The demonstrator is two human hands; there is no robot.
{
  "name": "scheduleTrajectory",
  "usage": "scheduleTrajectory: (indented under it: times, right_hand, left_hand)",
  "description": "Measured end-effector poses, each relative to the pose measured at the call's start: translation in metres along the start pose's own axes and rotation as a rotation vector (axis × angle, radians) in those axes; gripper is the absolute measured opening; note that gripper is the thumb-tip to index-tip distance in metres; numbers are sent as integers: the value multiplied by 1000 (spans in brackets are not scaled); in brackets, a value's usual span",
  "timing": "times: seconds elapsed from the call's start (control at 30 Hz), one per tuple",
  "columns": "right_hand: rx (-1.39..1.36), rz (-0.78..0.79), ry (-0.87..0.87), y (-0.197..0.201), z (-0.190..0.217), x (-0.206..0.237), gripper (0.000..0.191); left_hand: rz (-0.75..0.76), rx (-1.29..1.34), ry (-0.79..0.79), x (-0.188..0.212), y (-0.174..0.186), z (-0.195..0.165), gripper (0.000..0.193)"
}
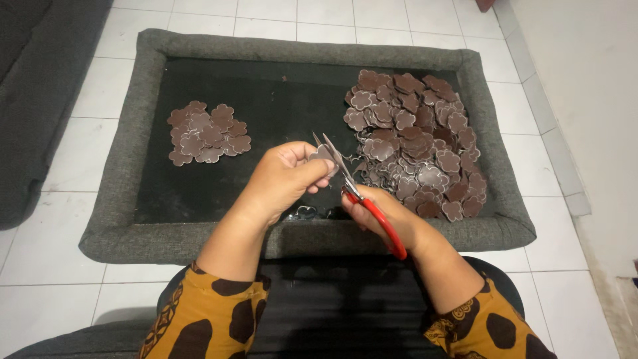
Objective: The person trims excess white backing from the edges of brown flower-shaped fabric pieces using red-handled scissors, working one piece at a time and placing trimmed pieces in a pile on a padded tray.
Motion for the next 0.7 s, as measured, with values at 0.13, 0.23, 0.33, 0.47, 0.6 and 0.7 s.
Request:
scheduleTrajectory:
  times: [0.13, 0.23, 0.33, 0.47, 0.6, 0.7]
  right_hand:
    - [40, 26, 47, 0, 3, -2, 41]
    - [63, 46, 73, 1, 4, -1, 45]
    - [115, 39, 72, 2, 3, 1, 47]
    - [173, 48, 190, 4, 2, 1, 48]
    - [121, 30, 157, 5, 3, 3, 44]
    - [134, 25, 162, 4, 4, 2, 41]
  left_hand:
    - [6, 47, 6, 0, -3, -3, 11]
    - [-8, 44, 16, 1, -3, -3, 10]
    - [-10, 35, 23, 3, -4, -2, 11]
    - [-14, 6, 42, 3, -5, -2, 11]
    - [-3, 55, 51, 5, -5, -4, 12]
    - [1, 78, 57, 6, -4, -5, 12]
Point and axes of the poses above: each hand's wrist, its own x-axis away from the middle knuckle, its own y-axis out of the back of the hand, z = x × y, the point moved 1 cm from there along -x, towards the middle knuckle, and after that the axes turned 3 degrees about -z, right-handed, at the moved point
